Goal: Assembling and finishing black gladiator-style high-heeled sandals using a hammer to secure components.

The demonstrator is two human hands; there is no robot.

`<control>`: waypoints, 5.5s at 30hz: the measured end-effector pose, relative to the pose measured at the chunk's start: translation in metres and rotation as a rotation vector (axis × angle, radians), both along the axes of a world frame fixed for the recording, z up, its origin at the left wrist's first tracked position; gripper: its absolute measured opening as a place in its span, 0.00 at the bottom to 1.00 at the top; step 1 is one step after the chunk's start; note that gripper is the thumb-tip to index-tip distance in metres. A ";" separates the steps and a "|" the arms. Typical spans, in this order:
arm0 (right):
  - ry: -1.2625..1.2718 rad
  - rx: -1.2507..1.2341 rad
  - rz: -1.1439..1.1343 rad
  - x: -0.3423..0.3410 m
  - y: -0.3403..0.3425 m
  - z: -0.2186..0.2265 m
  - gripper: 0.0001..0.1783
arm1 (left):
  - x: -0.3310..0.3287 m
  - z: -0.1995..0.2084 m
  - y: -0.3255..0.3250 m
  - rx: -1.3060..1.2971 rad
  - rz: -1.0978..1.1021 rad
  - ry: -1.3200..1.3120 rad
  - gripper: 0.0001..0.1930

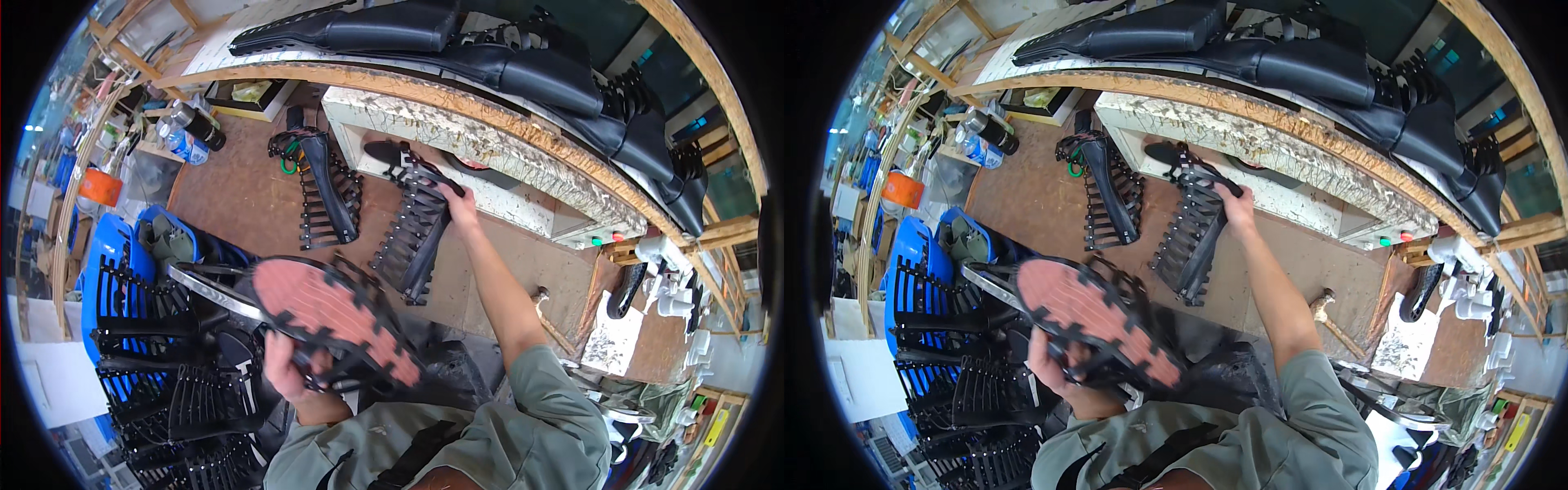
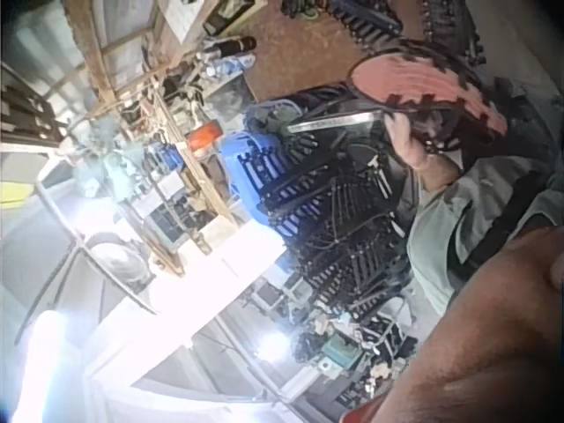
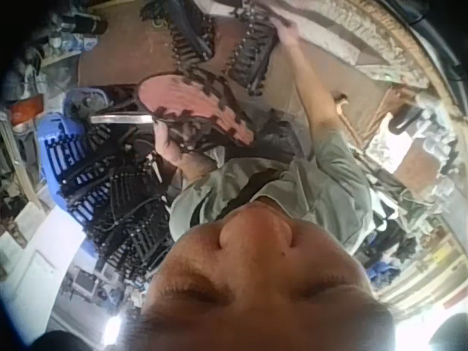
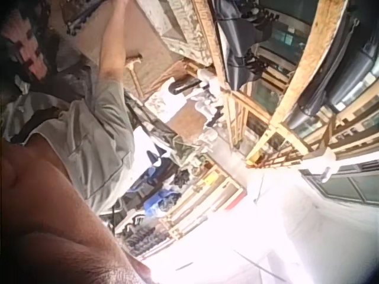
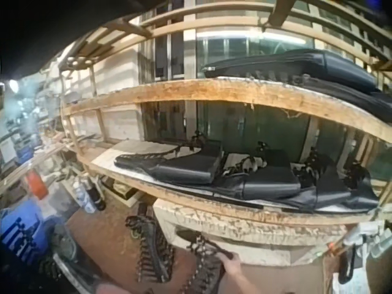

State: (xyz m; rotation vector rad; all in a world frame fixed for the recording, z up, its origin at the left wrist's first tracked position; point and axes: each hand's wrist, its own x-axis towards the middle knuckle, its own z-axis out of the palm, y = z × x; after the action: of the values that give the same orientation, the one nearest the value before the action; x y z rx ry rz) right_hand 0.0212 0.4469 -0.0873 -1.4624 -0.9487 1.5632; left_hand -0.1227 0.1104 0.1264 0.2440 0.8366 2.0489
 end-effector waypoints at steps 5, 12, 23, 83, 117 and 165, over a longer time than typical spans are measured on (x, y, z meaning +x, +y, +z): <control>-0.729 0.484 0.417 -0.002 -0.014 0.001 0.49 | 0.035 -0.053 -0.033 0.018 -0.237 -0.028 0.16; 0.018 0.638 0.314 0.088 -0.118 0.041 0.37 | 0.080 -0.126 -0.054 -0.032 -0.454 0.186 0.19; -0.073 0.848 0.192 0.229 -0.445 -0.040 0.55 | 0.209 -0.146 -0.074 0.139 -0.240 0.591 0.14; -1.275 0.879 0.370 0.478 -0.220 0.090 0.34 | 0.111 -0.203 -0.045 -0.013 -1.138 0.777 0.29; -0.373 0.853 0.123 0.243 -0.164 0.042 0.34 | 0.069 -0.252 -0.032 0.039 -0.836 0.785 0.18; -0.346 0.290 0.443 0.254 -0.279 0.068 0.04 | 0.171 -0.166 0.121 0.353 -0.253 1.291 0.17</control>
State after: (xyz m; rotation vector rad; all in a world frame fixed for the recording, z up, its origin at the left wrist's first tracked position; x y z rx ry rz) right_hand 0.2753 0.1680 -0.0196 -1.3971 -1.7213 1.4072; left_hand 0.0485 0.2315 -0.0393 1.8791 1.0478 1.6192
